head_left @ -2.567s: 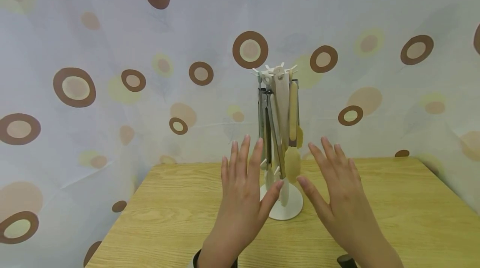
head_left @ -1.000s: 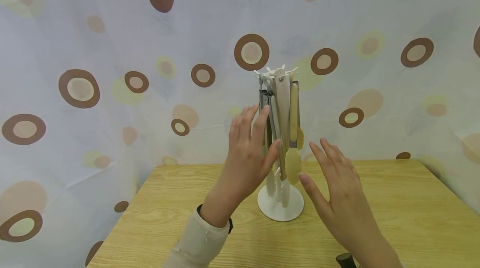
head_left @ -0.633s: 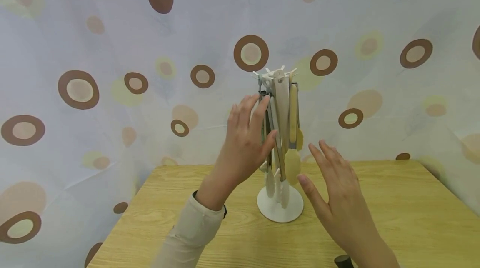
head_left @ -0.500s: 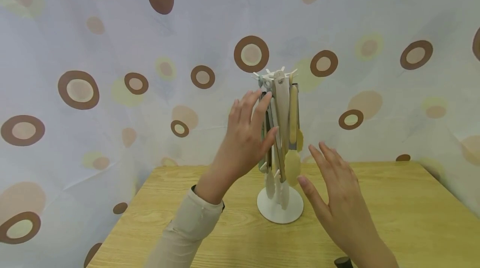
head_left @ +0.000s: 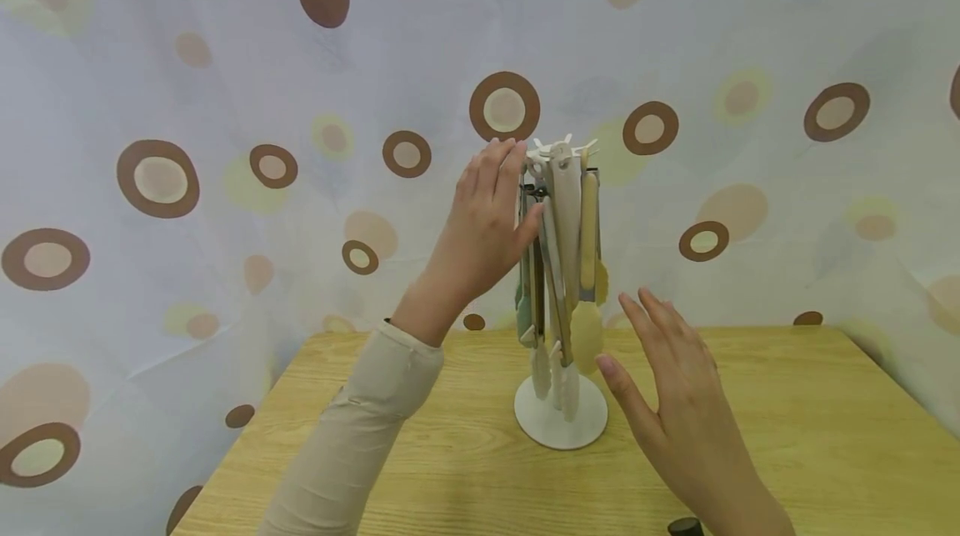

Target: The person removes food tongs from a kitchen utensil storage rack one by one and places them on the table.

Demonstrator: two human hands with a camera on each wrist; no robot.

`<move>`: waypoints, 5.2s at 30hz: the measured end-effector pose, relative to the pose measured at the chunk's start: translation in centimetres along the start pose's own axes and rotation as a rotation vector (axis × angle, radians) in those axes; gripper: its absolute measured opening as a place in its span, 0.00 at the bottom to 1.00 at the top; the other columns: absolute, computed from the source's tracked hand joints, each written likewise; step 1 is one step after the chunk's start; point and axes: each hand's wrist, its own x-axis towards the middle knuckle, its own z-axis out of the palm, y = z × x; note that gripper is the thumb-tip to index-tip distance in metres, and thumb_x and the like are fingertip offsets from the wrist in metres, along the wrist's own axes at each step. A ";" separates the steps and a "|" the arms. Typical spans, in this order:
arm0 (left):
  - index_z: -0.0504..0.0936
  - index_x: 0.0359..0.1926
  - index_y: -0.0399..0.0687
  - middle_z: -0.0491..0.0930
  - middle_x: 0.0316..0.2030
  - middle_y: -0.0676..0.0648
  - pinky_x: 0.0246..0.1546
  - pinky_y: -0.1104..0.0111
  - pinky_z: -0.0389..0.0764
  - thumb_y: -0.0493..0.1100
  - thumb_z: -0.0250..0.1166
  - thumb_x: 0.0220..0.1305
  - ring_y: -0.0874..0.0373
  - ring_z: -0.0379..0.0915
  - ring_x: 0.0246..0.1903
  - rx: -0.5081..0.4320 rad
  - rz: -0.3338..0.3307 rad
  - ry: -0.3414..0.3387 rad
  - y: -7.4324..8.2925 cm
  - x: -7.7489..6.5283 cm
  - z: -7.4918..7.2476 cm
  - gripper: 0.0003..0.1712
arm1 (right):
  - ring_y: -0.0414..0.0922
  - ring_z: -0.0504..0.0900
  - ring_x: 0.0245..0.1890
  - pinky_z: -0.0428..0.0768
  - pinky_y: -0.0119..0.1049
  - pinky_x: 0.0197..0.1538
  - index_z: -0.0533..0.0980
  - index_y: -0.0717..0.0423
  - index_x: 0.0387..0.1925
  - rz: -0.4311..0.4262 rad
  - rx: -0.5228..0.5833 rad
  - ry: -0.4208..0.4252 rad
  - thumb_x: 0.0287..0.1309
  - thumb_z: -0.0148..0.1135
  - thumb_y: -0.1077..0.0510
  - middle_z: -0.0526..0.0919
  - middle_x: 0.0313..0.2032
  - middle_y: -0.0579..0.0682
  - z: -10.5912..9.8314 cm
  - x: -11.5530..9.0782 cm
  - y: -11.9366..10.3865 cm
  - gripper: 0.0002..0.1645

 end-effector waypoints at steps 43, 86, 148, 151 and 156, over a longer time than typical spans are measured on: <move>0.74 0.54 0.33 0.74 0.53 0.38 0.60 0.66 0.63 0.35 0.41 0.73 0.49 0.68 0.53 -0.493 -0.186 -0.118 -1.5 2.7 2.2 0.18 | 0.63 0.57 0.68 0.55 0.64 0.63 0.61 0.55 0.70 0.004 0.010 0.006 0.66 0.58 0.50 0.60 0.69 0.61 -0.1 0.2 0.5 0.35; 0.74 0.56 0.34 0.75 0.52 0.40 0.59 0.66 0.64 0.34 0.43 0.73 0.50 0.69 0.52 -0.475 -0.187 -0.186 -1.8 2.7 2.0 0.18 | 0.64 0.59 0.67 0.61 0.62 0.62 0.52 0.62 0.73 0.109 0.265 -0.177 0.69 0.52 0.49 0.59 0.69 0.64 3.1 8.3 6.5 0.39; 0.74 0.56 0.34 0.76 0.51 0.40 0.59 0.66 0.64 0.35 0.42 0.73 0.50 0.69 0.51 -0.457 -0.168 -0.167 -2.1 2.8 1.9 0.19 | 0.35 0.70 0.57 0.68 0.33 0.62 0.62 0.55 0.70 0.104 0.494 -0.125 0.61 0.62 0.62 0.69 0.59 0.55 3.3 10.1 8.6 0.36; 0.74 0.56 0.34 0.76 0.51 0.40 0.59 0.67 0.64 0.35 0.42 0.73 0.51 0.69 0.52 -0.461 -0.169 -0.172 -2.1 2.7 1.9 0.18 | 0.35 0.70 0.56 0.69 0.33 0.62 0.62 0.56 0.70 0.106 0.491 -0.119 0.61 0.62 0.62 0.69 0.58 0.55 3.2 10.1 8.6 0.36; 0.73 0.56 0.35 0.75 0.52 0.41 0.61 0.67 0.63 0.35 0.42 0.74 0.51 0.69 0.52 -0.456 -0.172 -0.189 -2.1 2.8 1.8 0.18 | 0.35 0.69 0.57 0.68 0.31 0.62 0.62 0.57 0.70 0.115 0.501 -0.119 0.61 0.62 0.62 0.69 0.59 0.55 3.1 10.1 8.7 0.36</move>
